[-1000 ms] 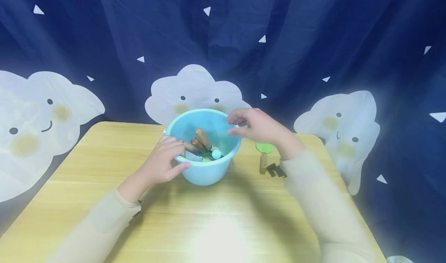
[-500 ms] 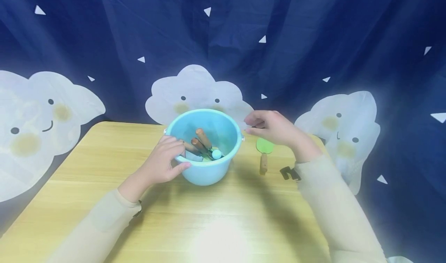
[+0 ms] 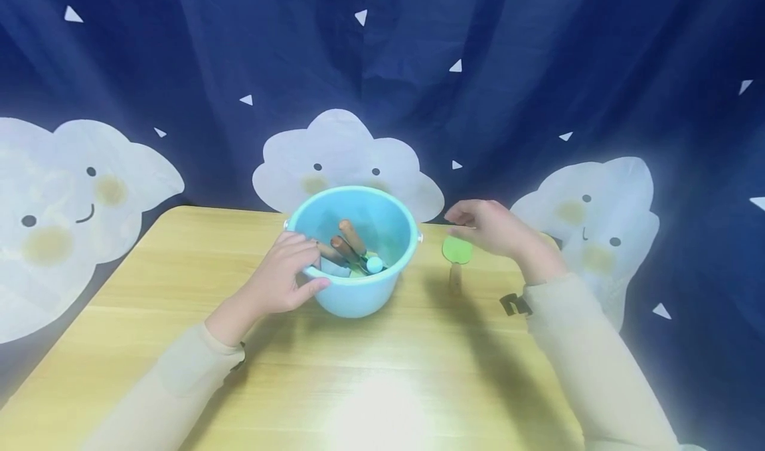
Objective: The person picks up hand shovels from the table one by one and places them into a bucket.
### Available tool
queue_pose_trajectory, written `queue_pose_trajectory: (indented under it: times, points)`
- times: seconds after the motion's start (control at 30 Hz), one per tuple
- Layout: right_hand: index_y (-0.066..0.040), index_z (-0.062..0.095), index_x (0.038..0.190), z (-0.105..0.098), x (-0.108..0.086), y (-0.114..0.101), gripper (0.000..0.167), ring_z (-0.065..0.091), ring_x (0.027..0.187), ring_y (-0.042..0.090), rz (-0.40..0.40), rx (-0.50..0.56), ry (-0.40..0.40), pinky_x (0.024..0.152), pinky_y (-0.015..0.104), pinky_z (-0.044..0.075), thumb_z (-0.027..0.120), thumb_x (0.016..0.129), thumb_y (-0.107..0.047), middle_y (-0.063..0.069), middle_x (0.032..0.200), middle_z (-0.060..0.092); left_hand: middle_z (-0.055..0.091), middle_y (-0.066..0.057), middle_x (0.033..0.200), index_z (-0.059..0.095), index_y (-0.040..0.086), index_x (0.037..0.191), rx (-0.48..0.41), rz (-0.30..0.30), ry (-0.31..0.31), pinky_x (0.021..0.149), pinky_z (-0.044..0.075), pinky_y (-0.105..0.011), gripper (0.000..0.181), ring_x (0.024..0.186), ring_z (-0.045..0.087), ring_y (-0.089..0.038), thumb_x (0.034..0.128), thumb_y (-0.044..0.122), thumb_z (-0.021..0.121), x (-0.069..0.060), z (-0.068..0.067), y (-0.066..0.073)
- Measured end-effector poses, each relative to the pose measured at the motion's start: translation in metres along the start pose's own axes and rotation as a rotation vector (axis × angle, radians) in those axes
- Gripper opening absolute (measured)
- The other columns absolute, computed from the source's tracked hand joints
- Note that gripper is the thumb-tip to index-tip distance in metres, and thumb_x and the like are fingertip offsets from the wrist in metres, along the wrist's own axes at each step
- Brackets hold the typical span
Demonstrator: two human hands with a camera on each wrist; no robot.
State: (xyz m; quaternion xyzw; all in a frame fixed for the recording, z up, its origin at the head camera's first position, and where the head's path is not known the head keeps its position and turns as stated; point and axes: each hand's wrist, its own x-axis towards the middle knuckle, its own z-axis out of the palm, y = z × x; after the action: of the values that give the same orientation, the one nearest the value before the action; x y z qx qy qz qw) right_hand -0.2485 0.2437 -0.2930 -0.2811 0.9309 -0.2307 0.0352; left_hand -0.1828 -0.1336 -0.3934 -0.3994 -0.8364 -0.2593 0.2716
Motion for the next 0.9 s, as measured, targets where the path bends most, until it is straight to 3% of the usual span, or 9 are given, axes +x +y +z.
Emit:
queue_pose_trajectory:
  times: [0.37, 0.63, 0.9]
  points:
    - [-0.001, 0.069, 0.11, 0.017, 0.001, 0.028, 0.019, 0.068, 0.098, 0.03, 0.032, -0.012, -0.025, 0.087, 0.049, 0.054, 0.07, 0.095, -0.013, 0.012, 0.106, 0.071, 0.059, 0.004, 0.081, 0.051, 0.016, 0.076, 0.001, -0.006, -0.008, 0.087, 0.036, -0.041, 0.058, 0.082, 0.051, -0.017, 0.0987, 0.067, 0.036, 0.0, -0.001, 0.001]
    - [0.002, 0.068, 0.11, 0.036, -0.001, 0.052, 0.02, 0.068, 0.102, 0.035, 0.054, -0.01, -0.053, 0.09, 0.05, 0.053, 0.069, 0.094, -0.01, 0.019, 0.11, 0.07, 0.058, 0.004, 0.079, 0.05, 0.016, 0.076, -0.002, -0.01, -0.008, 0.086, 0.035, -0.041, 0.058, 0.08, 0.05, -0.017, 0.0986, 0.067, 0.036, 0.0, 0.0, 0.001]
    - [0.001, 0.07, 0.106, 0.05, -0.001, 0.068, 0.018, 0.068, 0.1, 0.034, 0.051, -0.047, -0.045, 0.09, 0.052, 0.052, 0.071, 0.091, -0.007, 0.014, 0.105, 0.072, 0.059, 0.004, 0.08, 0.052, 0.015, 0.077, 0.001, -0.009, -0.007, 0.087, 0.036, -0.041, 0.059, 0.081, 0.051, -0.018, 0.0988, 0.067, 0.035, 0.0, 0.0, 0.0]
